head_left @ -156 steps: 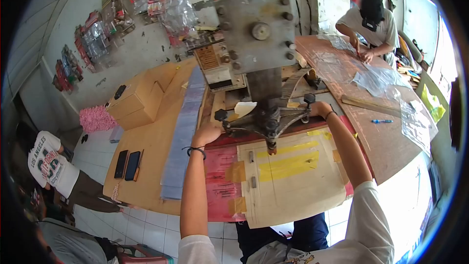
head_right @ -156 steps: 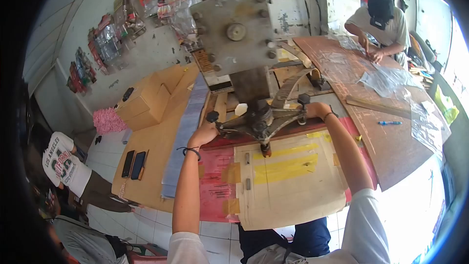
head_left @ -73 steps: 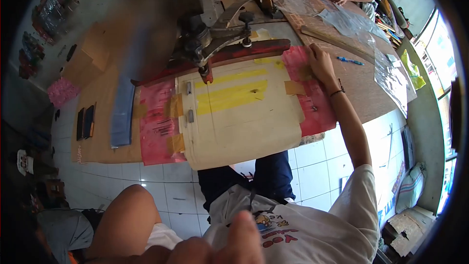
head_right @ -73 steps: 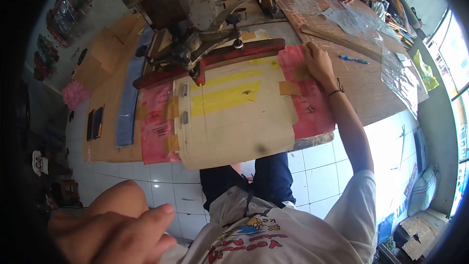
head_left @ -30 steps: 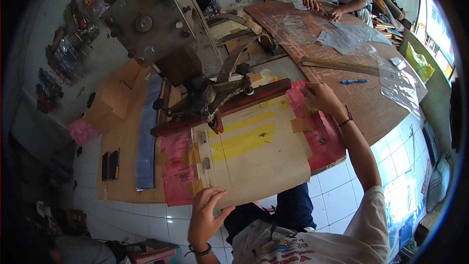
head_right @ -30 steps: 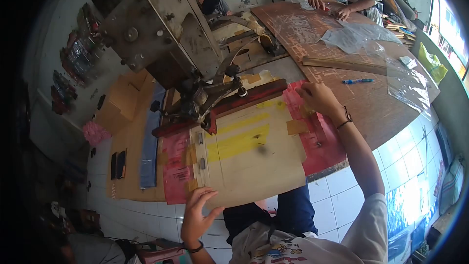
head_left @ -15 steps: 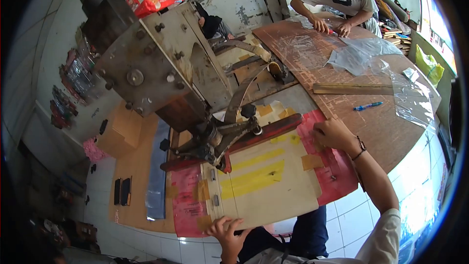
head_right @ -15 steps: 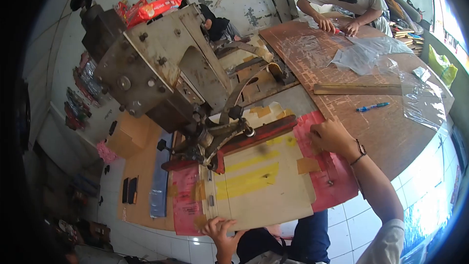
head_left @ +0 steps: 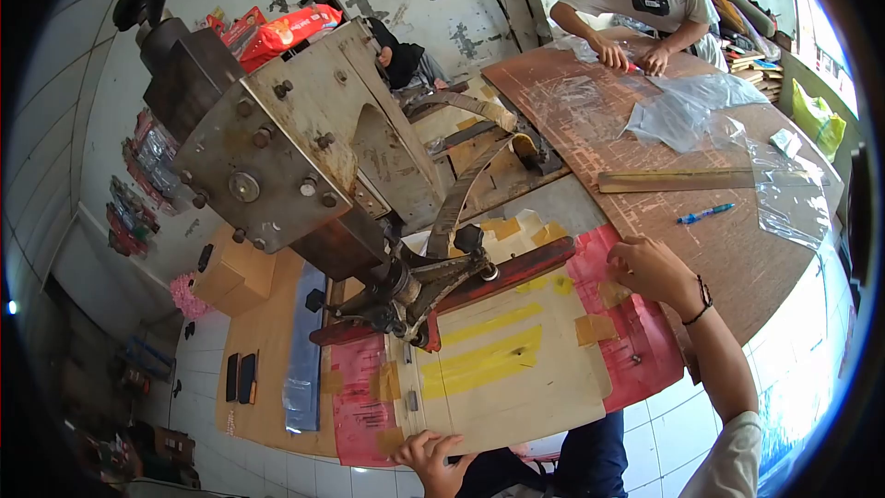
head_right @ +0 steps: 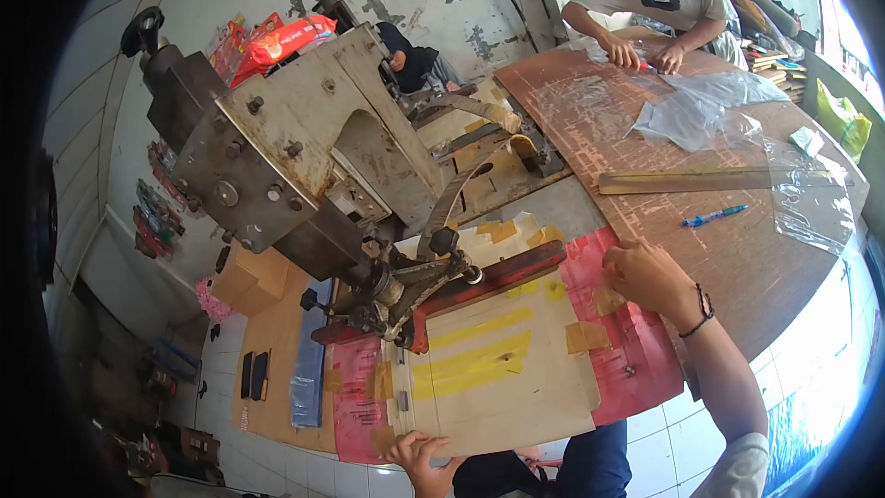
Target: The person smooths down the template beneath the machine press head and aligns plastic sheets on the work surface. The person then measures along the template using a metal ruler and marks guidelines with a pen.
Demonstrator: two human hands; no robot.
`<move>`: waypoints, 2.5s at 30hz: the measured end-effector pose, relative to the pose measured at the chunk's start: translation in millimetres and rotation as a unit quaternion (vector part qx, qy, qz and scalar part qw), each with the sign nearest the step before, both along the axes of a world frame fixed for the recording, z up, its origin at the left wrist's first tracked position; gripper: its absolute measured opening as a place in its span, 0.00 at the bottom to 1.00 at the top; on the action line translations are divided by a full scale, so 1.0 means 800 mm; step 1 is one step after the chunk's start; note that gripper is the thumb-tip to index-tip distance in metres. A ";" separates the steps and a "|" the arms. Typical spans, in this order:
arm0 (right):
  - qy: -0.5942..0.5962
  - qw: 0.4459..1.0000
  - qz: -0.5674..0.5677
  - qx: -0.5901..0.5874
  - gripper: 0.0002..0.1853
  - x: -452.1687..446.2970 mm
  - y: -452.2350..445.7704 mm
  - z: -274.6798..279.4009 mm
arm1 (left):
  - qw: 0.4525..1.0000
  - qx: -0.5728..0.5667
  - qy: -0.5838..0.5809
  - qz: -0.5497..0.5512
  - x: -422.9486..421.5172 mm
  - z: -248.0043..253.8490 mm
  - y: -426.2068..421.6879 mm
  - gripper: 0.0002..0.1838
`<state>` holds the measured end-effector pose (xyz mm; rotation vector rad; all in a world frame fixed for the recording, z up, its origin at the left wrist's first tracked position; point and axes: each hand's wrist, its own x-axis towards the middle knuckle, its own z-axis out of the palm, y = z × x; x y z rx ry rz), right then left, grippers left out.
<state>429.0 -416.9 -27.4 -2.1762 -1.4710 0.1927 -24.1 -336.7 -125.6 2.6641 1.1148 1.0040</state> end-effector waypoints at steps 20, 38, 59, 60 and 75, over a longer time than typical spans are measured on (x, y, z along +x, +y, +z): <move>0.028 0.998 0.047 0.015 0.07 0.025 -0.009 0.000 | 0.869 -0.407 -0.007 -0.281 0.084 -0.230 -0.077 0.16; 0.048 0.998 0.049 -0.004 0.07 0.027 -0.005 0.004 | 0.805 -0.538 0.146 -0.205 0.102 -0.277 0.015 0.14; 0.050 0.997 0.057 -0.025 0.09 0.019 -0.006 0.015 | 0.791 -0.547 0.198 -0.190 0.050 -0.282 0.028 0.13; 0.049 0.997 0.061 -0.022 0.09 0.021 -0.005 0.012 | 0.790 -0.544 0.204 -0.196 0.046 -0.284 0.029 0.13; 0.022 0.997 0.070 -0.014 0.10 0.032 -0.003 -0.005 | 0.651 -0.403 0.342 -0.545 0.036 -0.398 -0.056 0.19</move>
